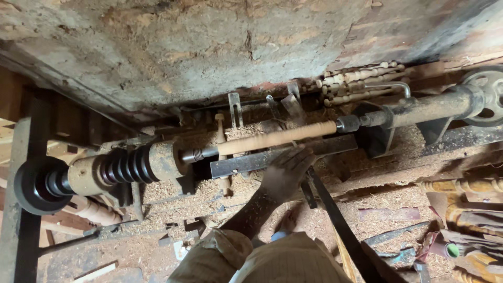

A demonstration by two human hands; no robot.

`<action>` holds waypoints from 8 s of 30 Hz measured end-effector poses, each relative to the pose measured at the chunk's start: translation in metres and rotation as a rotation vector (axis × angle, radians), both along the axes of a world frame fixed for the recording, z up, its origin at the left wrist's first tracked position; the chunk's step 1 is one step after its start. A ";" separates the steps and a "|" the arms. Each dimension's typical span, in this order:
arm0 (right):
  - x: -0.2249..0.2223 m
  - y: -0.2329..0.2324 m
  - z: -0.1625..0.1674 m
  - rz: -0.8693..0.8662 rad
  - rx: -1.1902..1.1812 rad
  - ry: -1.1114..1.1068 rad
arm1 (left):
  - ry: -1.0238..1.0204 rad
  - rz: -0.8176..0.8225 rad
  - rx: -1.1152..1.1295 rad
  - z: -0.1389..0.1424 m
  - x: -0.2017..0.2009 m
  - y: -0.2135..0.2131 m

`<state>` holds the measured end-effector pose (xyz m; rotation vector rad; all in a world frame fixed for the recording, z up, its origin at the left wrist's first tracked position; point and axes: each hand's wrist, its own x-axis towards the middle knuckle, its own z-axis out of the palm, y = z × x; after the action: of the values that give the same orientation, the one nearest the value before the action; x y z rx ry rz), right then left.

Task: The person uses a chisel to shape a cylindrical wooden blank mounted on a lathe. They repeatedly apply the tool to the spinning wood to carve decorative beads and grooves along its length, producing wood shavings.

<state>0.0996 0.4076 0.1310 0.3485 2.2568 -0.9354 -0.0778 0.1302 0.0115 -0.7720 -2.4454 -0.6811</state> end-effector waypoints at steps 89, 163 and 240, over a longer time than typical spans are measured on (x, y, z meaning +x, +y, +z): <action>-0.038 -0.066 0.007 0.175 0.041 -0.320 | 0.038 0.293 0.145 -0.004 0.054 -0.140; -0.027 -0.099 0.064 0.198 0.174 -0.252 | -0.043 0.237 0.127 -0.012 0.057 -0.122; -0.041 0.041 0.023 0.139 0.137 -0.177 | 0.104 0.304 -0.061 -0.036 0.026 0.005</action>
<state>0.0584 0.4486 0.1538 0.3171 2.1561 -0.6547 -0.0522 0.1349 -0.0243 -0.4308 -2.4254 -0.4416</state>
